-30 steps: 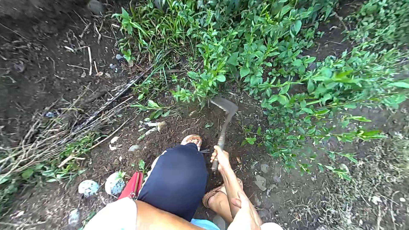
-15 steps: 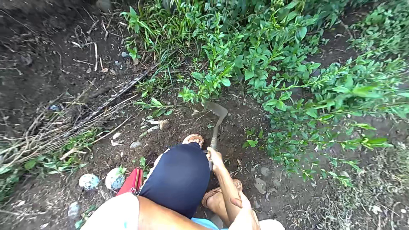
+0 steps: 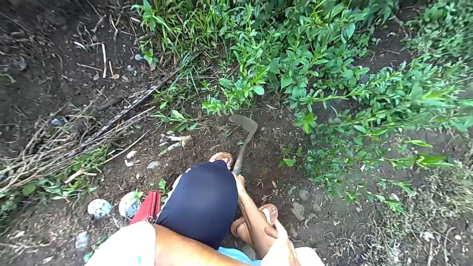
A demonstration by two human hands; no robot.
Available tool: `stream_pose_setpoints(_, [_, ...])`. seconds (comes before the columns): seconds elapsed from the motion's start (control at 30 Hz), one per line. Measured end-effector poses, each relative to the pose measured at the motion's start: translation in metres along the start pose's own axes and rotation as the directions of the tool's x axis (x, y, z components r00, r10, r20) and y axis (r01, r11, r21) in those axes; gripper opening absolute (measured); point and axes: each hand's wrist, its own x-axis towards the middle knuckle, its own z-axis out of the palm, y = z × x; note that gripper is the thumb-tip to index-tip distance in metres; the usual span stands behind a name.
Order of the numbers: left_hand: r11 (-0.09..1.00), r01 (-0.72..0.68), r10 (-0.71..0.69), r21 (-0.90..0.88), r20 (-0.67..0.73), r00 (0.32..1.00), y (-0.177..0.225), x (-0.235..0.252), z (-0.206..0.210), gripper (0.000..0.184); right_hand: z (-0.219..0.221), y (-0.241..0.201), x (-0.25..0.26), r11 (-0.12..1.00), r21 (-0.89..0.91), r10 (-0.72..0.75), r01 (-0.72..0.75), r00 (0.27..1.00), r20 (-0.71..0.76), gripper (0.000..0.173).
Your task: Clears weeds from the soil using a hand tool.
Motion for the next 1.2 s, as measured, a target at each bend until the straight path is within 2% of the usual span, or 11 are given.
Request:
stream_pose_setpoints(0.13, [0.996,0.016,-0.009,0.088,-0.079,0.997,-0.001,-0.004,0.003,0.031,-0.043,-0.027,0.003,0.992,0.110,-0.045,0.054,0.996,-0.082,0.017])
stream_pose_setpoints(0.23, [0.997,-0.020,0.024,0.079,-0.051,0.998,0.000,-0.003,-0.001,0.029,-0.068,-0.056,0.000,0.913,0.263,-0.242,0.313,0.932,-0.272,0.015])
stream_pose_setpoints(0.37, [0.996,-0.009,0.011,0.086,-0.027,1.000,0.003,-0.001,0.000,0.031,-0.054,-0.063,0.007,0.815,0.387,-0.312,0.431,0.890,-0.333,0.021])
stream_pose_setpoints(0.43, [0.994,-0.004,0.005,0.111,-0.008,1.000,0.004,-0.001,0.000,0.031,-0.027,-0.021,0.005,0.911,0.283,-0.257,0.300,0.950,-0.177,0.023])
stream_pose_setpoints(0.53, [0.995,-0.010,0.005,0.095,0.052,0.999,0.003,0.001,-0.001,0.033,-0.006,0.023,-0.018,0.994,-0.110,-0.013,0.023,0.996,0.091,0.016])
stream_pose_setpoints(0.67, [0.996,0.025,-0.024,0.081,-0.005,1.000,0.003,-0.001,0.004,0.034,-0.025,-0.006,-0.018,0.918,-0.313,-0.221,0.242,0.970,0.102,0.020])
stream_pose_setpoints(0.83, [0.992,-0.021,0.024,0.125,-0.025,0.999,0.002,-0.008,0.002,0.034,-0.067,-0.049,-0.020,0.869,-0.059,-0.495,0.492,0.859,-0.131,0.006])
stream_pose_setpoints(0.9, [0.984,-0.010,0.011,0.177,-0.008,1.000,0.002,-0.005,0.001,0.035,-0.068,-0.023,-0.018,0.889,-0.066,-0.457,0.453,0.872,-0.177,0.008])
stream_pose_setpoints(1.0, [0.987,-0.023,0.020,0.162,0.021,1.000,-0.001,-0.005,-0.001,0.036,-0.067,0.045,-0.011,0.941,-0.324,-0.140,0.101,0.985,-0.102,0.023])
stream_pose_setpoints(1.07, [0.982,-0.024,0.020,0.186,0.027,0.999,-0.001,-0.006,0.000,0.035,-0.071,0.064,-0.009,0.931,-0.363,0.013,-0.047,0.995,-0.096,0.022])
stream_pose_setpoints(1.2, [0.995,-0.028,0.028,0.094,0.004,1.000,0.005,-0.009,0.002,0.035,-0.088,0.020,-0.022,0.968,-0.234,-0.128,0.091,0.980,-0.151,0.019])
